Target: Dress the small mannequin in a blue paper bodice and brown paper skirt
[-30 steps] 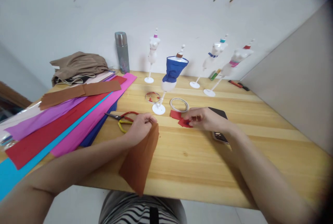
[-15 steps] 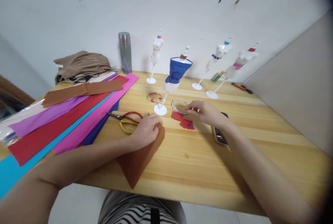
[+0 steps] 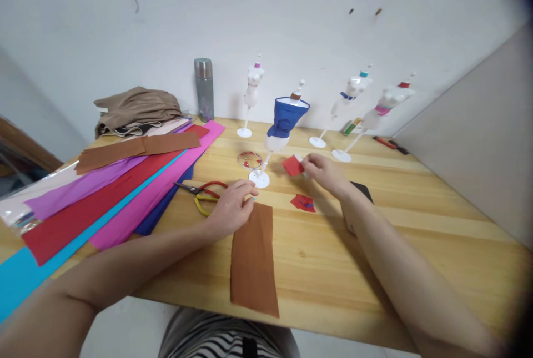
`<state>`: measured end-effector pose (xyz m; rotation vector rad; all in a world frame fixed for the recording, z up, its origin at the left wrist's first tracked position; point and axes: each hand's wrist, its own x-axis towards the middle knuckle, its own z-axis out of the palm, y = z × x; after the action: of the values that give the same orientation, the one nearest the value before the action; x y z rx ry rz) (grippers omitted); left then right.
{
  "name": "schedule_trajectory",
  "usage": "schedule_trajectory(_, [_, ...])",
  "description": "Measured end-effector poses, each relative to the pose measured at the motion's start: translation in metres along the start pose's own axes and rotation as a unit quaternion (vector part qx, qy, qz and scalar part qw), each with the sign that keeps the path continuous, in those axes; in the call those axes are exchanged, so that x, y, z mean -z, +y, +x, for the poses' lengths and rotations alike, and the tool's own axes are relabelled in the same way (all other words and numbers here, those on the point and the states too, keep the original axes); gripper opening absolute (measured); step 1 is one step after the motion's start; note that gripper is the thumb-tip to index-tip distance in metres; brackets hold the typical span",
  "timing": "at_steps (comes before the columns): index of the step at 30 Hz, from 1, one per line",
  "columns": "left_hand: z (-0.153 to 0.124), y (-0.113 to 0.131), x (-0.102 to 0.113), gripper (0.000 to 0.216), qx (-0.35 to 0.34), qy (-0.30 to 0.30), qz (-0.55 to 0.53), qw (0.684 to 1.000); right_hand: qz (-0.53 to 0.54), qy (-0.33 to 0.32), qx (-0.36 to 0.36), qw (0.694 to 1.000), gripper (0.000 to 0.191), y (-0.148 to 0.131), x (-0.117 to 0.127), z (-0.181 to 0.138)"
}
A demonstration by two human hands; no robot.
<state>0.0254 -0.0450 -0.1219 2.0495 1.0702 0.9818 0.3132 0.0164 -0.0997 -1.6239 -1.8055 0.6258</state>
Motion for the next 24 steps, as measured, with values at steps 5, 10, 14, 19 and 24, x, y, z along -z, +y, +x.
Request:
schedule_trajectory(5, [0.004,0.005,0.002,0.015,-0.010,0.014,-0.040,0.999,0.093,-0.055,0.020,0.994,0.032,-0.011,0.017,-0.011])
schedule_trajectory(10, [0.015,0.018,0.004,0.017,0.138,-0.008,-0.182,0.973,0.123,-0.153,0.035,0.980,0.032,-0.045,0.013,-0.031])
schedule_trajectory(14, [0.023,0.031,0.002,0.025,0.256,-0.070,-0.293,0.919,0.097,-0.159,0.063,0.980,0.029,-0.074,0.003,-0.041])
schedule_trajectory(19, [0.027,0.039,-0.003,0.031,0.280,-0.088,-0.333,0.896,0.134,-0.188,0.038,0.972,0.030,-0.080,0.000,-0.042])
schedule_trajectory(24, [0.030,0.033,-0.005,0.029,0.288,-0.106,-0.267,0.913,0.231,-0.125,-0.035,0.964,0.033,-0.060,0.010,-0.030])
